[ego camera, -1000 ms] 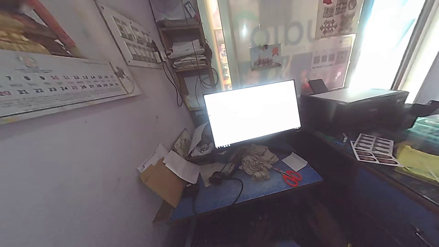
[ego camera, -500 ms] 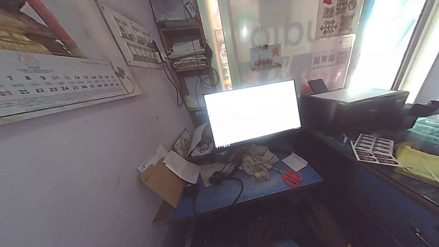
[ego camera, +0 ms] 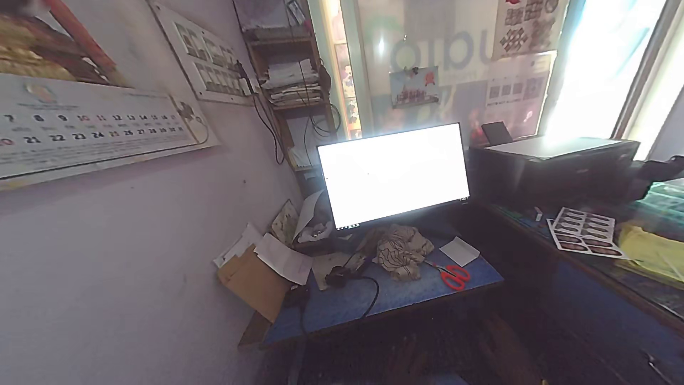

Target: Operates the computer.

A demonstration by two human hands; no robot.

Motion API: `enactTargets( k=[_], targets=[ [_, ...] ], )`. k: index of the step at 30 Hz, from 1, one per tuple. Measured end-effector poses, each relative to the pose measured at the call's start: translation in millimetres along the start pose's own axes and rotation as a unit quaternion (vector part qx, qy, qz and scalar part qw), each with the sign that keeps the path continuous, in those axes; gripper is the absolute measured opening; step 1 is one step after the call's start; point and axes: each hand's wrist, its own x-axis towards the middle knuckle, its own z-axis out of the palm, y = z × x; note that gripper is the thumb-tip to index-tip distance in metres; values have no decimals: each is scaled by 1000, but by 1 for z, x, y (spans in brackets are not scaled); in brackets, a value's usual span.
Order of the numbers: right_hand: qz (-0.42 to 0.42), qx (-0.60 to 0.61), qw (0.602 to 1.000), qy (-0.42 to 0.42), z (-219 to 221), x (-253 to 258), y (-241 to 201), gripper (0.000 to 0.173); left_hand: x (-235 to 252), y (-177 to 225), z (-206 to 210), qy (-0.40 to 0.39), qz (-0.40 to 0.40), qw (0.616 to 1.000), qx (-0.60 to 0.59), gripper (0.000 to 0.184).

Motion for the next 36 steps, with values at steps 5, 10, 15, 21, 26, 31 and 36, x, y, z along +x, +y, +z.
enactTargets(
  k=[5,10,15,21,26,31,36],
  targets=[
    [-5,4,1000,8,3,1,3,52,1,-1,1,-1,-2,1000,-3,54],
    [-14,19,1000,-12,-2,4,-2,50,0,-5,4,23,11,999,-24,52],
    [-48,27,998,-7,0,7,1,49,0,13,-23,42,-27,997,-58,43],
    [-54,18,998,18,13,14,14,55,-6,12,-26,76,-20,996,-32,42],
    [-33,14,999,-24,5,11,9,57,-6,4,-14,84,-5,996,-14,44],
    [-10,-14,999,-45,-3,9,1,57,-4,6,-15,34,-22,999,1,48],
    [-29,-15,999,-20,-6,3,-9,51,-3,4,-12,9,-26,1000,4,51]
  ],
)
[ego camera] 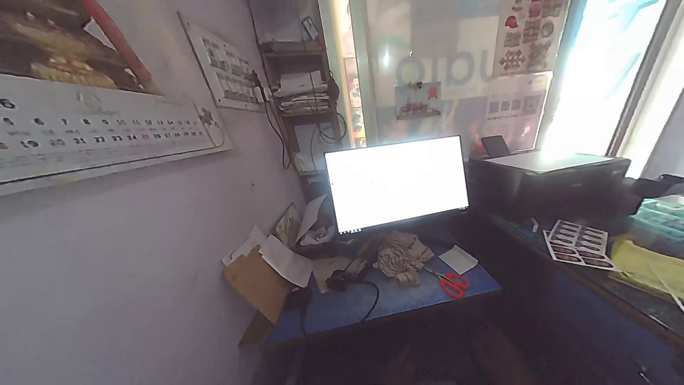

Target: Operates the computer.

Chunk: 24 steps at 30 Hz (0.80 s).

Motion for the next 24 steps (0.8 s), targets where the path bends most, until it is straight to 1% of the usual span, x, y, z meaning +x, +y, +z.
enactTargets(
  k=[6,10,12,13,15,16,17,19,20,21,22,23,24],
  targets=[
    [0,-14,1000,-4,15,5,17,53,2,-3,3,-2,-11,1000,-11,49],
    [-6,2,999,-36,-5,-2,-1,51,3,12,-19,-45,-48,996,-63,43],
    [-37,-19,999,4,8,0,13,50,3,19,-27,-36,-57,996,-61,38],
    [-44,-23,998,26,15,1,19,52,0,23,-30,-12,-54,996,-66,36],
    [-44,-35,994,91,34,4,38,55,-7,28,-29,32,-58,994,-85,35],
    [-35,-33,994,99,35,3,40,57,-10,31,-30,30,-64,993,-92,36],
    [-13,-29,996,79,27,2,34,58,-12,32,-32,12,-70,992,-101,38],
    [41,-10,999,22,4,2,10,59,-15,27,-29,17,-64,991,-119,40],
    [69,0,997,-30,-12,3,-6,59,-16,25,-29,17,-60,990,-128,41],
    [80,3,995,-61,-19,6,-13,60,-15,24,-33,7,-63,989,-132,43],
    [75,-2,994,-74,-20,6,-14,60,-15,24,-39,0,-65,989,-131,44],
    [67,-20,993,-97,-21,5,-15,61,-17,27,-45,19,-57,992,-111,41],
    [54,-36,994,-92,-13,3,-6,61,-19,29,-52,48,-45,994,-83,37]
  ],
)
